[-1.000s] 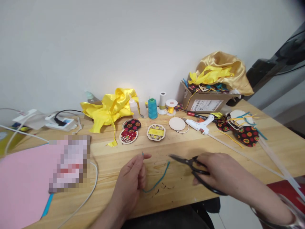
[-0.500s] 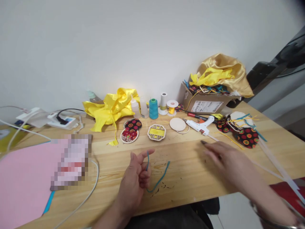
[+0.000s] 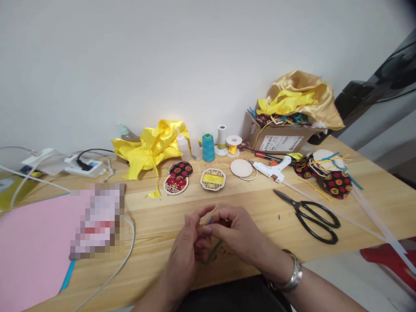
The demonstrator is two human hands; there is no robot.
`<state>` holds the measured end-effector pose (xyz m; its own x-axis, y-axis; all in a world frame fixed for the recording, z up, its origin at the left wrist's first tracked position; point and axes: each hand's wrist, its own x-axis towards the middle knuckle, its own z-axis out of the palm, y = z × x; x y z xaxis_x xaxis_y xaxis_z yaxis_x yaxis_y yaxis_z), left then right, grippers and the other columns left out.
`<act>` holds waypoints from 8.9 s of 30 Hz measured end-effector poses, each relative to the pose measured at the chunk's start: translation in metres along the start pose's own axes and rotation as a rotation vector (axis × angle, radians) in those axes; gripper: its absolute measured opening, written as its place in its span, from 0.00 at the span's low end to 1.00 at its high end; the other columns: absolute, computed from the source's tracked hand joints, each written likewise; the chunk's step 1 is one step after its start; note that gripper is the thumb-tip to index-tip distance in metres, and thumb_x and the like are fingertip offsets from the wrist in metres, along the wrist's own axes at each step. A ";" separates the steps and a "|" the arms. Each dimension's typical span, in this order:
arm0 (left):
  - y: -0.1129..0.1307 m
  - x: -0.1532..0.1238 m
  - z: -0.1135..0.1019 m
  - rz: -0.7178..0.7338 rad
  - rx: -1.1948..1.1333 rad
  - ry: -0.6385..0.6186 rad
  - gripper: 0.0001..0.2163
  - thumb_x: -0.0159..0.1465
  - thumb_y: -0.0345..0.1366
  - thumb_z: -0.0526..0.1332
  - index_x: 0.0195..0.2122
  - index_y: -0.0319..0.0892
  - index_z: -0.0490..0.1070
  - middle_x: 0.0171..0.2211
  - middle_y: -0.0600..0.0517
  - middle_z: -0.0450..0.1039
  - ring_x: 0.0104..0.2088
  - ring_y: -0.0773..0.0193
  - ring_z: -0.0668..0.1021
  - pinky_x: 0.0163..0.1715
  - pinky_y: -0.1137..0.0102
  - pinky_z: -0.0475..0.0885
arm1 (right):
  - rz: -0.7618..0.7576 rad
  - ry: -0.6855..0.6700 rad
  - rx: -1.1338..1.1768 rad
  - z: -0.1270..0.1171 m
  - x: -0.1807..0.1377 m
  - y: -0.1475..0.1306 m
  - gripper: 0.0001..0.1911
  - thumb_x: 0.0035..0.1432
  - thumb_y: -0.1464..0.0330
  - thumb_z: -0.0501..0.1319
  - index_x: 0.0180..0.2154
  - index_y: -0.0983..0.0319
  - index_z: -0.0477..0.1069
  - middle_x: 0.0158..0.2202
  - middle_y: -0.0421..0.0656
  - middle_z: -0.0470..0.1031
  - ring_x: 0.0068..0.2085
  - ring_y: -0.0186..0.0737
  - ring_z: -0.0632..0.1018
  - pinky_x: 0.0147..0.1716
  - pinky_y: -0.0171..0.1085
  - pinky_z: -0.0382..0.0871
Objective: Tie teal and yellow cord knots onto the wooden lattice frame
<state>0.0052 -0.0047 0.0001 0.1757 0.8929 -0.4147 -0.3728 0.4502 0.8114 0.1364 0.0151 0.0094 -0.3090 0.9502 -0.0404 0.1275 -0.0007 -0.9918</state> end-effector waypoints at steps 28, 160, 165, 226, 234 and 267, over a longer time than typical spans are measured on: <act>0.001 0.002 -0.009 0.072 -0.016 0.108 0.08 0.57 0.39 0.61 0.27 0.39 0.68 0.14 0.62 0.51 0.15 0.75 0.52 0.14 0.78 0.47 | -0.269 0.133 -0.951 -0.054 0.023 0.005 0.05 0.56 0.74 0.56 0.29 0.63 0.69 0.32 0.42 0.68 0.36 0.38 0.66 0.36 0.36 0.60; 0.033 0.022 0.017 0.046 -0.256 0.066 0.09 0.52 0.38 0.66 0.23 0.37 0.71 0.14 0.62 0.51 0.15 0.78 0.52 0.12 0.82 0.50 | -0.744 0.255 -1.426 0.004 0.015 -0.011 0.14 0.57 0.78 0.51 0.46 0.72 0.64 0.35 0.51 0.69 0.35 0.42 0.69 0.29 0.40 0.67; 0.031 0.024 0.013 0.055 -0.253 0.070 0.10 0.54 0.38 0.64 0.23 0.37 0.68 0.17 0.63 0.43 0.17 0.76 0.47 0.13 0.80 0.45 | -0.744 0.281 -1.404 0.003 0.011 -0.016 0.18 0.58 0.79 0.49 0.50 0.75 0.61 0.35 0.52 0.70 0.35 0.42 0.70 0.29 0.39 0.68; 0.027 0.017 0.019 0.429 0.503 0.141 0.06 0.55 0.36 0.62 0.26 0.43 0.78 0.19 0.54 0.66 0.23 0.67 0.67 0.24 0.74 0.61 | -0.073 0.063 0.224 -0.036 0.034 -0.041 0.05 0.52 0.69 0.59 0.27 0.65 0.68 0.20 0.36 0.66 0.21 0.27 0.66 0.21 0.29 0.60; 0.025 0.025 0.011 0.560 0.684 0.137 0.07 0.58 0.35 0.59 0.28 0.45 0.78 0.28 0.51 0.72 0.34 0.61 0.73 0.37 0.69 0.65 | -0.198 0.053 0.470 -0.054 0.036 -0.068 0.09 0.55 0.67 0.58 0.25 0.64 0.65 0.22 0.38 0.70 0.21 0.26 0.69 0.20 0.27 0.58; 0.030 0.014 0.015 -0.171 -0.242 -0.100 0.04 0.56 0.31 0.62 0.29 0.35 0.74 0.21 0.51 0.73 0.22 0.66 0.75 0.23 0.73 0.69 | -0.321 -0.185 -0.554 -0.015 -0.031 -0.007 0.07 0.56 0.75 0.49 0.28 0.61 0.61 0.29 0.41 0.70 0.30 0.32 0.71 0.30 0.30 0.65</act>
<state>0.0098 0.0214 0.0246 0.3387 0.8064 -0.4847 -0.5339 0.5889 0.6067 0.1588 -0.0101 0.0196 -0.5630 0.8071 0.1776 0.4520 0.4807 -0.7514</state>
